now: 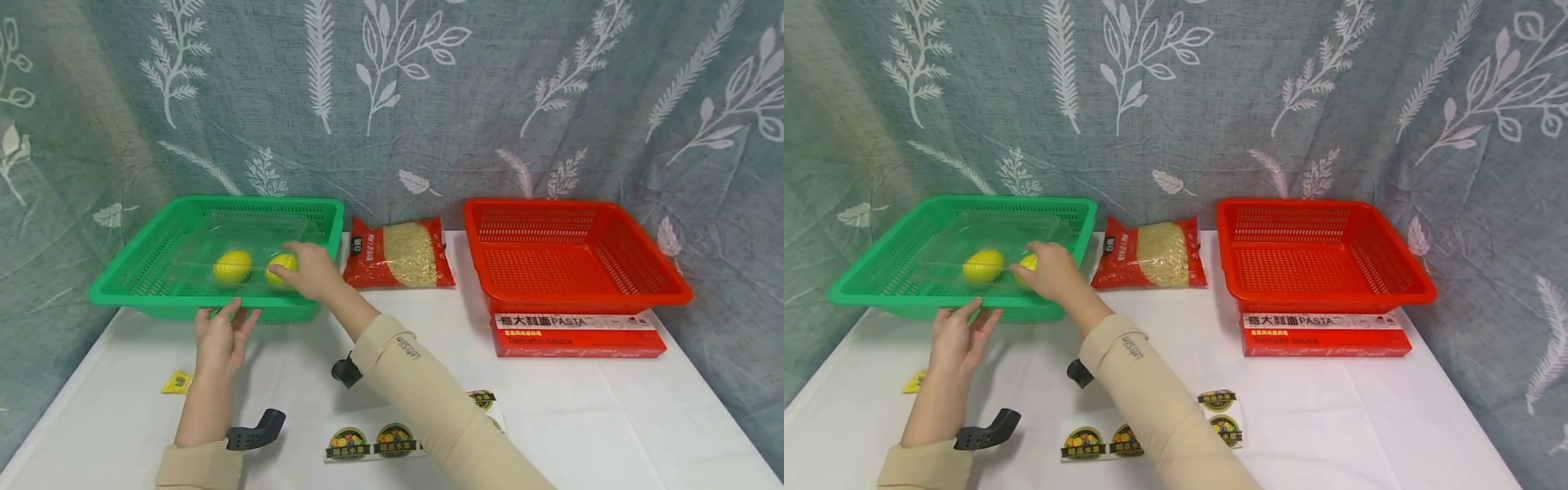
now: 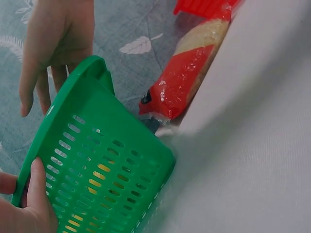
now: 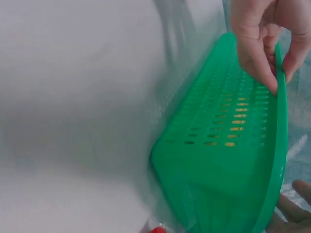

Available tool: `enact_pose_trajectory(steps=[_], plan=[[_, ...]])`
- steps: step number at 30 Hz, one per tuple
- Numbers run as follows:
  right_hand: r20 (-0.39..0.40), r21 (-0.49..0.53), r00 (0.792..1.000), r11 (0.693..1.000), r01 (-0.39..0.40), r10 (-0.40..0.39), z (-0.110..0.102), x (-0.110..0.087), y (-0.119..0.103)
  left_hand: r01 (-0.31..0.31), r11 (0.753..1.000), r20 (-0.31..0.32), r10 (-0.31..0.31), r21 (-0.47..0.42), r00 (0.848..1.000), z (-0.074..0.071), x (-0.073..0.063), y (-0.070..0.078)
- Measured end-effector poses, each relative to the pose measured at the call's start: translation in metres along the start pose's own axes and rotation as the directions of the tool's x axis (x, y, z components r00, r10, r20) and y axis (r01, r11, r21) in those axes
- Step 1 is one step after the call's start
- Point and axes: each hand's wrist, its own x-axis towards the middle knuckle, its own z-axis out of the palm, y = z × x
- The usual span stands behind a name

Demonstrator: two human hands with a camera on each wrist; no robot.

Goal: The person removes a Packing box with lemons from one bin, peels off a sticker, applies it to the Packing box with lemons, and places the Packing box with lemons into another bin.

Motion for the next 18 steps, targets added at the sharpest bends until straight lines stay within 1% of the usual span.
enact_pose_trajectory(steps=[5, 9, 13, 15, 18], plan=[[0.063, -0.056, 0.996, 0.997, -0.059, 0.063, 0.006, 0.005, -0.005, -0.004, 1.000, -0.020, 0.003, -0.027, 1.000, -0.002, -0.001, -0.001], [0.082, -0.086, 0.990, 0.991, -0.106, 0.114, 0.010, 0.007, -0.011, -0.010, 0.999, -0.016, 0.010, -0.034, 1.000, -0.005, -0.001, -0.001], [0.087, -0.059, 0.981, 0.983, -0.171, 0.176, 0.013, 0.009, -0.016, -0.020, 1.000, -0.001, 0.019, -0.017, 1.000, -0.007, -0.002, -0.001], [0.091, -0.026, 0.974, 0.978, -0.206, 0.207, 0.015, 0.009, -0.018, -0.021, 1.000, -0.006, 0.021, -0.023, 1.000, -0.006, -0.001, -0.002], [0.090, 0.002, 0.965, 0.969, -0.246, 0.245, 0.018, 0.009, -0.018, -0.028, 1.000, -0.017, 0.028, -0.009, 0.999, -0.002, 0.000, -0.002]])
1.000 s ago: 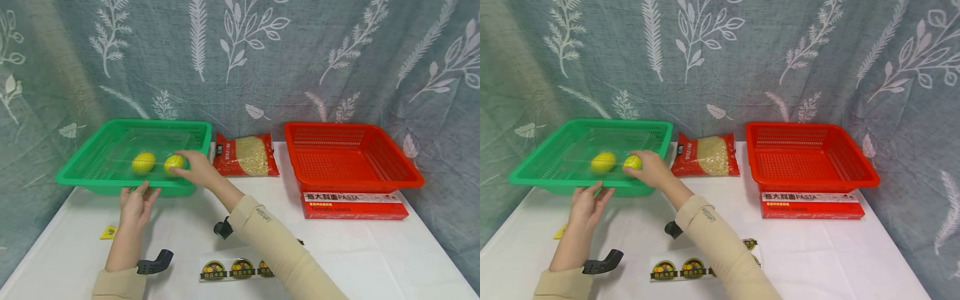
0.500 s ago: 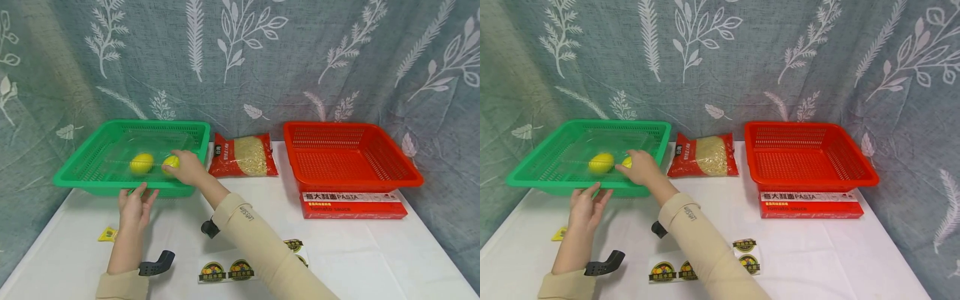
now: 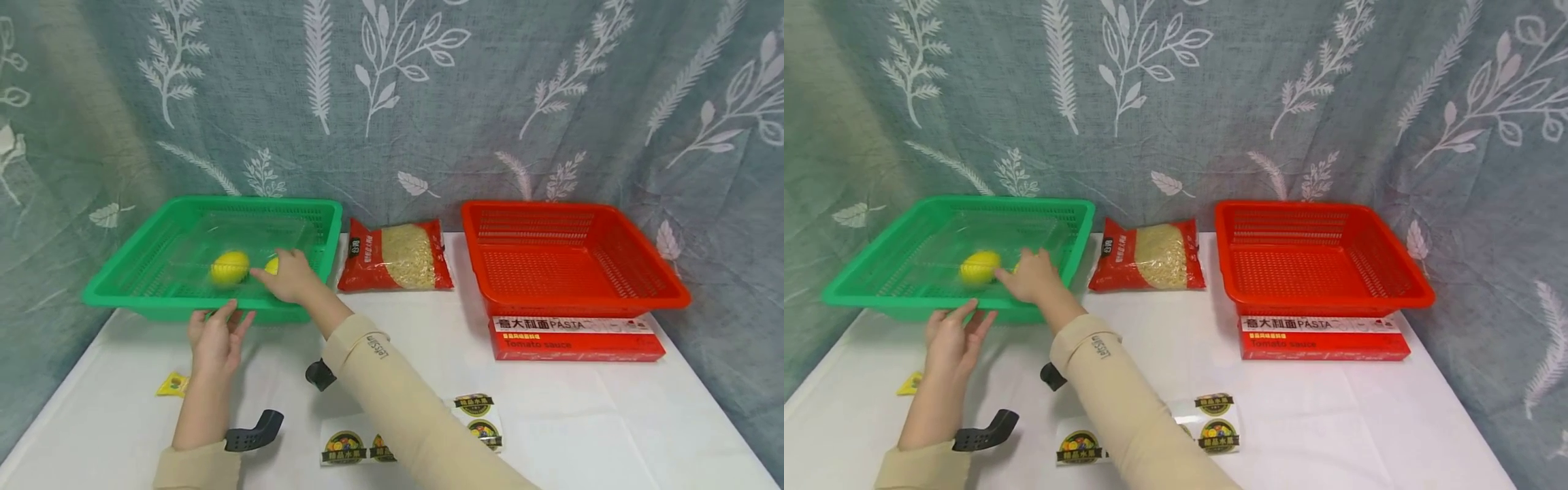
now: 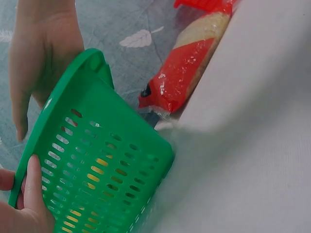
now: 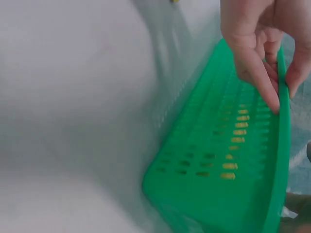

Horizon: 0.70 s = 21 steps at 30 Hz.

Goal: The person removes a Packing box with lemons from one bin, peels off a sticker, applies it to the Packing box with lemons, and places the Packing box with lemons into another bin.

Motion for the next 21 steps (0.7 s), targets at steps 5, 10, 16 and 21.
enact_pose_trajectory(steps=[5, 10, 16, 21], plan=[[-0.004, 0.031, 0.998, 0.998, -0.057, 0.057, 0.0047, 0.0018, -0.0017, 0.013, 1.000, -0.024, -0.013, 0.025, 1.000, 0.0025, 0.0011, 0.0005], [0.005, 0.061, 0.997, 0.995, -0.082, 0.082, 0.0056, 0.0025, -0.0036, 0.000, 0.999, -0.032, 0.002, 0.050, 0.999, 0.0012, 0.0016, 0.0006], [0.011, 0.083, 0.995, 0.991, -0.103, 0.103, 0.0090, 0.0052, -0.0034, -0.002, 0.999, -0.045, 0.004, 0.034, 0.999, 0.0006, 0.0008, 0.0003], [0.004, 0.113, 0.995, 0.989, -0.097, 0.097, 0.0114, 0.0086, -0.0029, -0.013, 0.999, -0.041, 0.015, 0.039, 0.999, -0.0003, -0.0002, 0.0004]])
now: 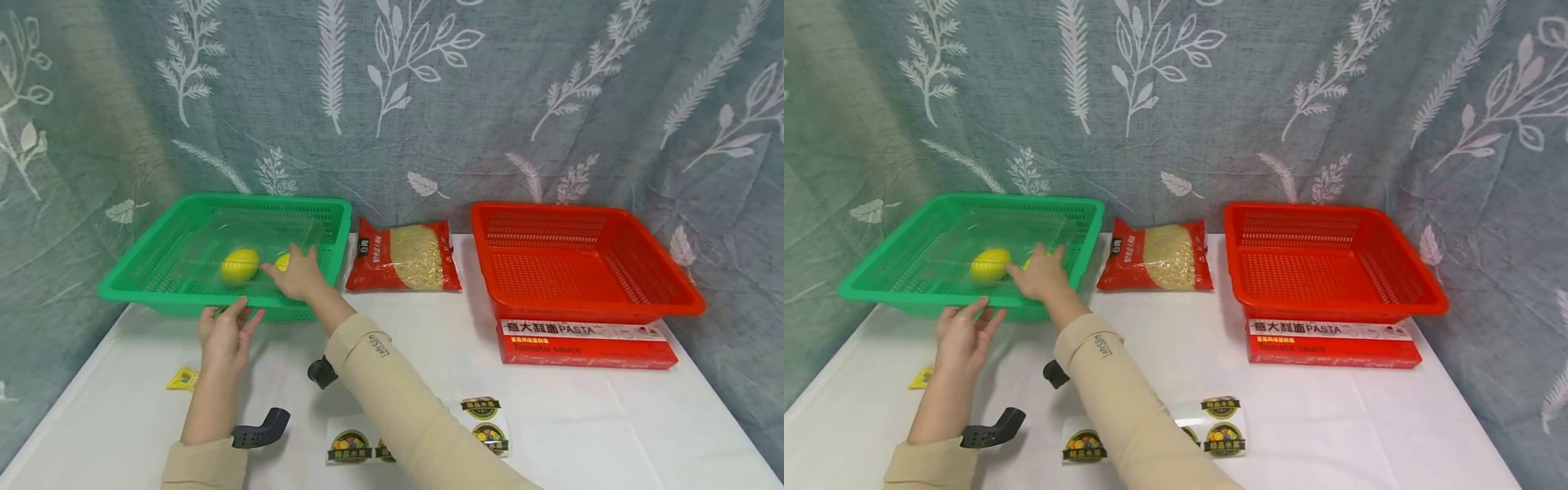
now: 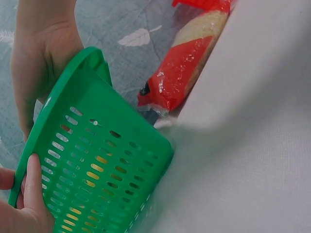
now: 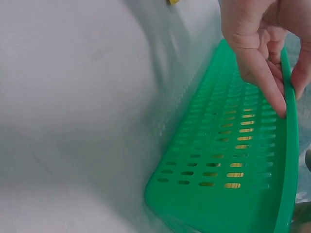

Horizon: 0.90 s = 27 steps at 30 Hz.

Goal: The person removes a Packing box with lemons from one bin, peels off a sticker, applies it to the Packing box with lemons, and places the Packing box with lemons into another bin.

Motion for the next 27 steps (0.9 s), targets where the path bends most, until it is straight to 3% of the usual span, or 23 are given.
enact_pose_trajectory(steps=[13, 27], plan=[[0.019, 0.004, 1.000, 1.000, -0.015, 0.014, -0.0010, -0.0007, -0.0009, -0.005, 1.000, -0.007, 0.005, 0.015, 1.000, -0.0005, -0.0007, -0.0008], [-0.011, 0.026, 1.000, 0.999, -0.028, 0.028, 0.0068, 0.0016, 0.0000, -0.001, 1.000, 0.002, 0.001, -0.002, 1.000, -0.0028, -0.0029, -0.0013]])
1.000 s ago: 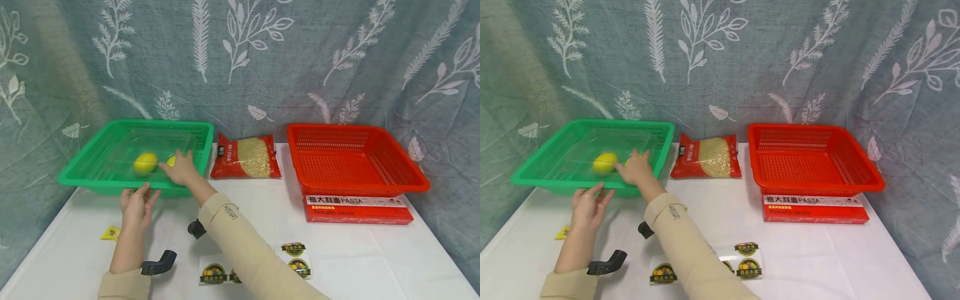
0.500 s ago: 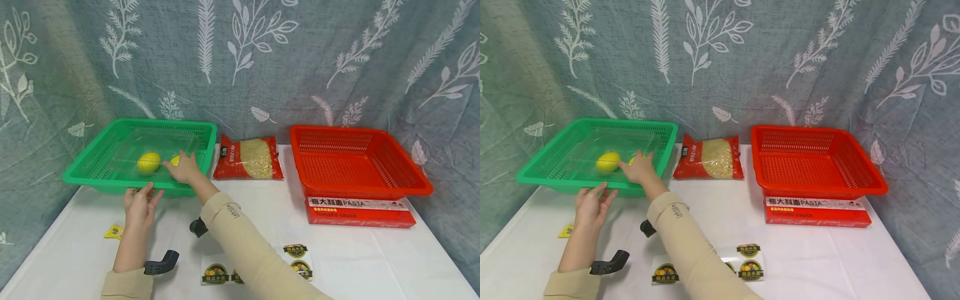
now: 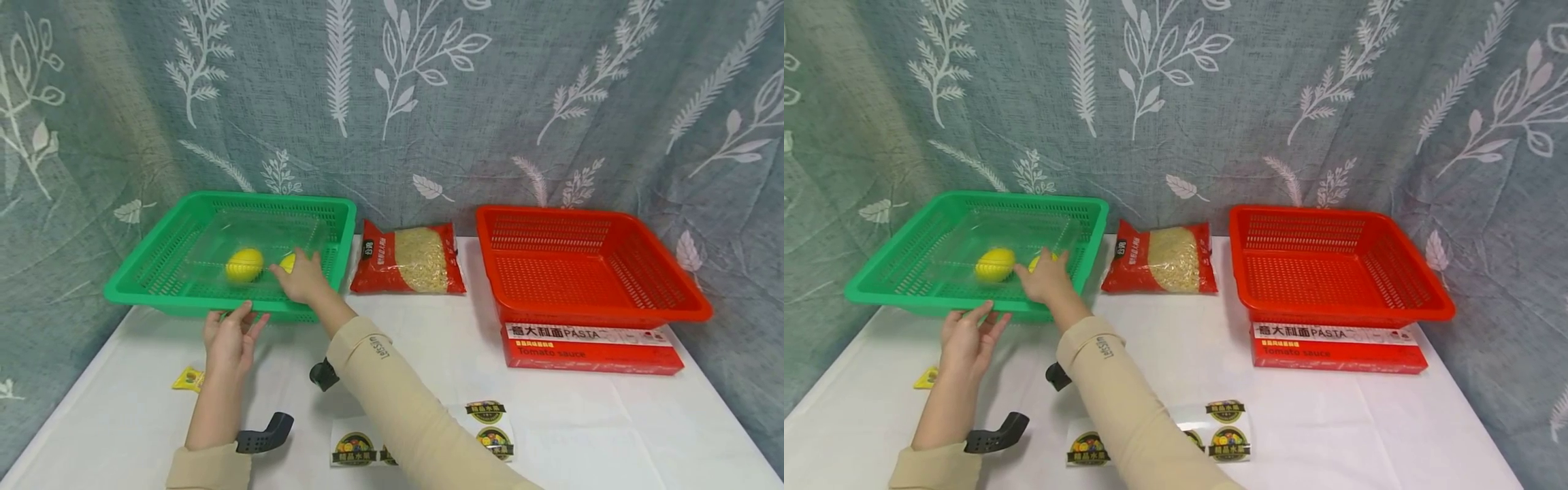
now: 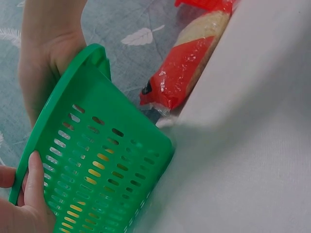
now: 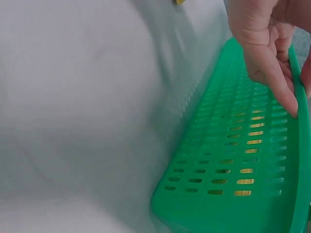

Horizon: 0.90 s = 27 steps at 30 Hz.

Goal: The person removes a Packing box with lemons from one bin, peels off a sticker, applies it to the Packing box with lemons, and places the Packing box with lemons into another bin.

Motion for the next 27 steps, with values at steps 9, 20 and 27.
enact_pose_trajectory(steps=[9, 20, 27], plan=[[-0.035, 0.047, 0.999, 0.999, -0.017, 0.018, 0.0016, 0.0013, 0.0001, -0.010, 1.000, -0.004, 0.010, 0.018, 1.000, -0.0007, -0.0007, -0.0017], [-0.079, 0.068, 0.996, 0.997, -0.026, 0.031, 0.0054, 0.0018, 0.0004, -0.009, 1.000, -0.017, 0.009, 0.017, 1.000, -0.0025, -0.0018, -0.0026], [-0.106, 0.105, 0.993, 0.994, -0.034, 0.045, 0.0049, -0.0003, -0.0003, -0.015, 1.000, -0.019, 0.016, 0.020, 1.000, -0.0011, -0.0015, -0.0031]])
